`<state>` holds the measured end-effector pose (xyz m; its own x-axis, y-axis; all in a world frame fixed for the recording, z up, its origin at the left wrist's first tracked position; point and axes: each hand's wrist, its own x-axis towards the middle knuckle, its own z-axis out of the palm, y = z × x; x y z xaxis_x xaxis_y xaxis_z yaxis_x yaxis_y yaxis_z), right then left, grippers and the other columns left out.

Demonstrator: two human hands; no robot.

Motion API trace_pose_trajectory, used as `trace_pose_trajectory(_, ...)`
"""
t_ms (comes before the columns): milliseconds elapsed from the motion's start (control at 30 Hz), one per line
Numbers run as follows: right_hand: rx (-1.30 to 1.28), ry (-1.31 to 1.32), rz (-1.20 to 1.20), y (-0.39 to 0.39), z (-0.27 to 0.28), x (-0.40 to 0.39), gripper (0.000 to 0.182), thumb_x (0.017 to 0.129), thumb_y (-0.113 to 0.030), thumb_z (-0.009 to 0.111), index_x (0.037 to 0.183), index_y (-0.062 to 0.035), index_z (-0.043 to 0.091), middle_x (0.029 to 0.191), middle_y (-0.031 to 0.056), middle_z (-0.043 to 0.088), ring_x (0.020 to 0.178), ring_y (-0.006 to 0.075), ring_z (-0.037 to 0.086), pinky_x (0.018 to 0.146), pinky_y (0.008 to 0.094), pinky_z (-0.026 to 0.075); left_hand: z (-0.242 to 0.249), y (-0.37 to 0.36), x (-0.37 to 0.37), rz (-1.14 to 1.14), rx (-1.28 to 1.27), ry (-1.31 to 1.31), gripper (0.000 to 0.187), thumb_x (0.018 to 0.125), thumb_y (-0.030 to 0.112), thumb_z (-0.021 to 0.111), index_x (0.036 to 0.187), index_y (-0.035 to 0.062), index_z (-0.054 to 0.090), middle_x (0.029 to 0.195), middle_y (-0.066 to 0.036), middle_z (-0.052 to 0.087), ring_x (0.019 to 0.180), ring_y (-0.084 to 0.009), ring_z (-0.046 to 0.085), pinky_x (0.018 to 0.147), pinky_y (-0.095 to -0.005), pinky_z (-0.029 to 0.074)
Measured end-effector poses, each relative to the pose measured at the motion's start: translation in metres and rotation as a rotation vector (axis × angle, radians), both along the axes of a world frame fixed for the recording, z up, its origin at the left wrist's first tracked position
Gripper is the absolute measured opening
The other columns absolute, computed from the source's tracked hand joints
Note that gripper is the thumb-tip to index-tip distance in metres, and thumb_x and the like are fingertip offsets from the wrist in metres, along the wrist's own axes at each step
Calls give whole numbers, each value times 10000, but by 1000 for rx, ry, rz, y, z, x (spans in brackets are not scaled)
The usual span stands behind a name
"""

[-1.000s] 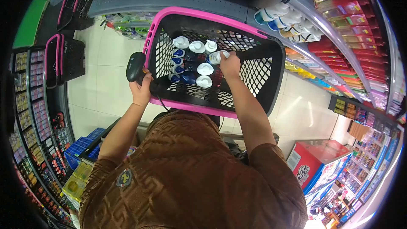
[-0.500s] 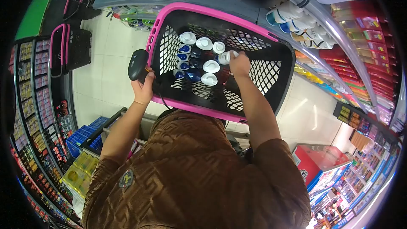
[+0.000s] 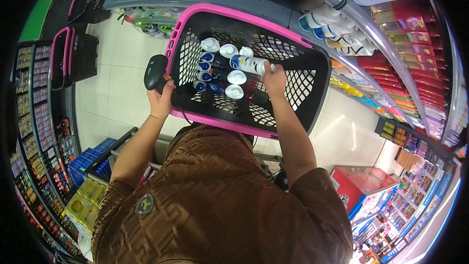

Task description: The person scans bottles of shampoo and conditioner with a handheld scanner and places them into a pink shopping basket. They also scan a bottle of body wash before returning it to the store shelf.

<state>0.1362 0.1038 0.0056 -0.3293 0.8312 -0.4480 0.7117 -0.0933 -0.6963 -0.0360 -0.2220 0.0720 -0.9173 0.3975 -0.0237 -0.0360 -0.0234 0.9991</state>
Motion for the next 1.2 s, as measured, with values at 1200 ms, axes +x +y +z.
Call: trace_pose_trajectory(1200, 157, -122, 617, -19, -72, -20, 495, 881, -266, 693, 1310, -55, 567, 968, 185, 735, 925, 388, 703, 812, 494, 550, -4, 1, 1, -21, -105, 11, 221, 900, 29, 651, 1110, 16, 582, 995, -58, 615, 808, -123, 610, 724, -281, 517)
